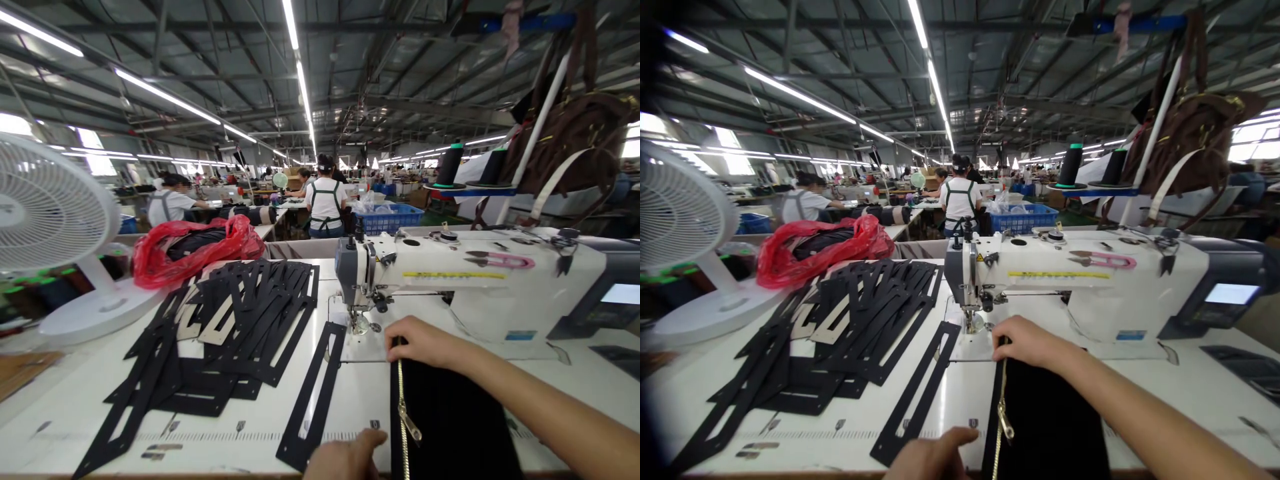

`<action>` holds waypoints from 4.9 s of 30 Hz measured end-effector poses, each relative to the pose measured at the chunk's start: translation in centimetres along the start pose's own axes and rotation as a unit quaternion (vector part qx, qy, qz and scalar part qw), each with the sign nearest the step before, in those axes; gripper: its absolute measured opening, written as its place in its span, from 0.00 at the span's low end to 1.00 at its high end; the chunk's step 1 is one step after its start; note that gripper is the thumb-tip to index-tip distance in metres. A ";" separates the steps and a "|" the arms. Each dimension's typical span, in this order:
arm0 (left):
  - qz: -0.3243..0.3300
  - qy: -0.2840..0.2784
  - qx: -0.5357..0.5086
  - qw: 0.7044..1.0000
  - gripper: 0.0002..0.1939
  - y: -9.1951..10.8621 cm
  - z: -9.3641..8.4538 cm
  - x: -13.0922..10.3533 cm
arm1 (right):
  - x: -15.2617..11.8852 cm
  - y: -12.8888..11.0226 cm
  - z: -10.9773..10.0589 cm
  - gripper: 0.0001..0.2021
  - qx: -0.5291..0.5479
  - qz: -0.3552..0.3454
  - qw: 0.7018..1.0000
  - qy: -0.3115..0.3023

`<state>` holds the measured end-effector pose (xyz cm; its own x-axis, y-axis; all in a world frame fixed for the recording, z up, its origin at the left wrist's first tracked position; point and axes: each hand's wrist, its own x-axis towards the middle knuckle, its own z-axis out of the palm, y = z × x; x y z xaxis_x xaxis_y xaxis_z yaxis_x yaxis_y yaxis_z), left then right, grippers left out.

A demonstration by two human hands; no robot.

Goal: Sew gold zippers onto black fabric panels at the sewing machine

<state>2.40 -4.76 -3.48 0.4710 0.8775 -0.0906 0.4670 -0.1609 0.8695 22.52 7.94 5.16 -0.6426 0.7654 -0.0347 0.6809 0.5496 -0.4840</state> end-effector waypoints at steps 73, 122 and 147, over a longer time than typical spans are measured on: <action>0.083 -0.047 0.479 0.873 0.30 -3.9 -9.5 -2.8 | -2.6 1.4 8.8 0.25 -0.295 -0.015 0.940 0.171; 0.310 0.123 0.504 0.797 0.21 -3.5 -7.4 6.2 | -1.8 -2.5 8.9 0.29 -0.109 -0.012 0.981 0.157; 0.267 0.120 0.473 0.831 0.17 -1.8 -6.5 6.6 | -2.5 -0.8 10.7 0.30 -0.299 -0.098 0.913 0.258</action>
<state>-0.18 4.27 -2.44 0.6904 0.6128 0.3845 0.6718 -0.7403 -0.0264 19.83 2.07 -3.73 -0.6262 0.6035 0.4935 0.7402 0.6590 0.1333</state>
